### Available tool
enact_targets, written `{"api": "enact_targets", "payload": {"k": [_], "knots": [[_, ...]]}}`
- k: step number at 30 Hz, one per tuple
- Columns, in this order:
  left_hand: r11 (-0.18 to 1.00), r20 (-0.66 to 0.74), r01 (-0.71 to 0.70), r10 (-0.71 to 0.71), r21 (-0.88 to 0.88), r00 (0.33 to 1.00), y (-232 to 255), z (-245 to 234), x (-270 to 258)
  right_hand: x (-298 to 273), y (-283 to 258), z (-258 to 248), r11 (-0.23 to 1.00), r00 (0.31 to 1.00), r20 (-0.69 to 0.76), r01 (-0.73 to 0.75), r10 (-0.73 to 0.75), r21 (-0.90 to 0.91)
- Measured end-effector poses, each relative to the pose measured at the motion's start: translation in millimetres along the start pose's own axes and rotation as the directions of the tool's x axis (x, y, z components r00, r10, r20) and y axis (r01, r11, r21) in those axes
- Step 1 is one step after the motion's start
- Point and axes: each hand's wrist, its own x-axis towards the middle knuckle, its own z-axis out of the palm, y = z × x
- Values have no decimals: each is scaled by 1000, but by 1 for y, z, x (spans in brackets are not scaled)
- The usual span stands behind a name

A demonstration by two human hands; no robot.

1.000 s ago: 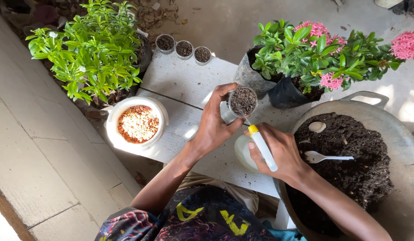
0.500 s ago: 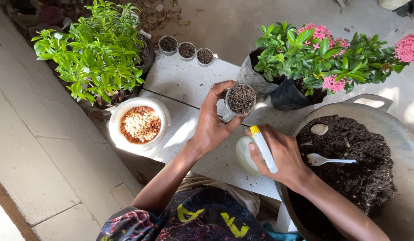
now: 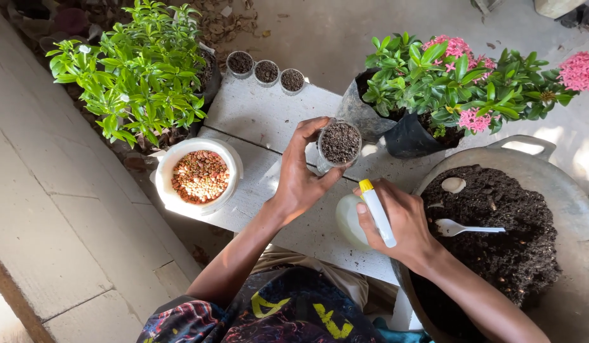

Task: The person sprays water into a small plastic cup containing soil and seeds, then uses a white plastic spoon to scoop additional soil from a large basin into the cup. They continue to fill the cup with soil, occasionally pressing it down with the spoon.

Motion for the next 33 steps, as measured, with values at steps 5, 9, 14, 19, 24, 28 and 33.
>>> {"api": "enact_targets", "payload": {"k": [5,9,14,19,24,28,33], "knots": [[1000,-9,-3,3,9,1000,-1,-5,-3,5,-9,-5,1000,1000,11,-17,17,7],[1000,12,8,-8,1,1000,2,-6,-4,0,2,1,1000,1000,-24,-13,14,22],[999,41,33,-33,5,999,3,-12,-7,1,1,-2,999,999,-28,-16,17,49],[996,43,69,-72,62,996,6,-18,-5,-6,17,0,997,998,-62,7,-3,72],[982,-25,110,-107,154,994,1,-34,12,-2,23,-12,977,989,-131,-45,74,209],[963,-107,175,-156,206,982,-33,-40,23,6,30,-17,982,982,-167,-56,87,178],[924,-90,154,-131,350,987,-53,-34,49,24,49,-20,996,965,-264,28,-6,80]]}}
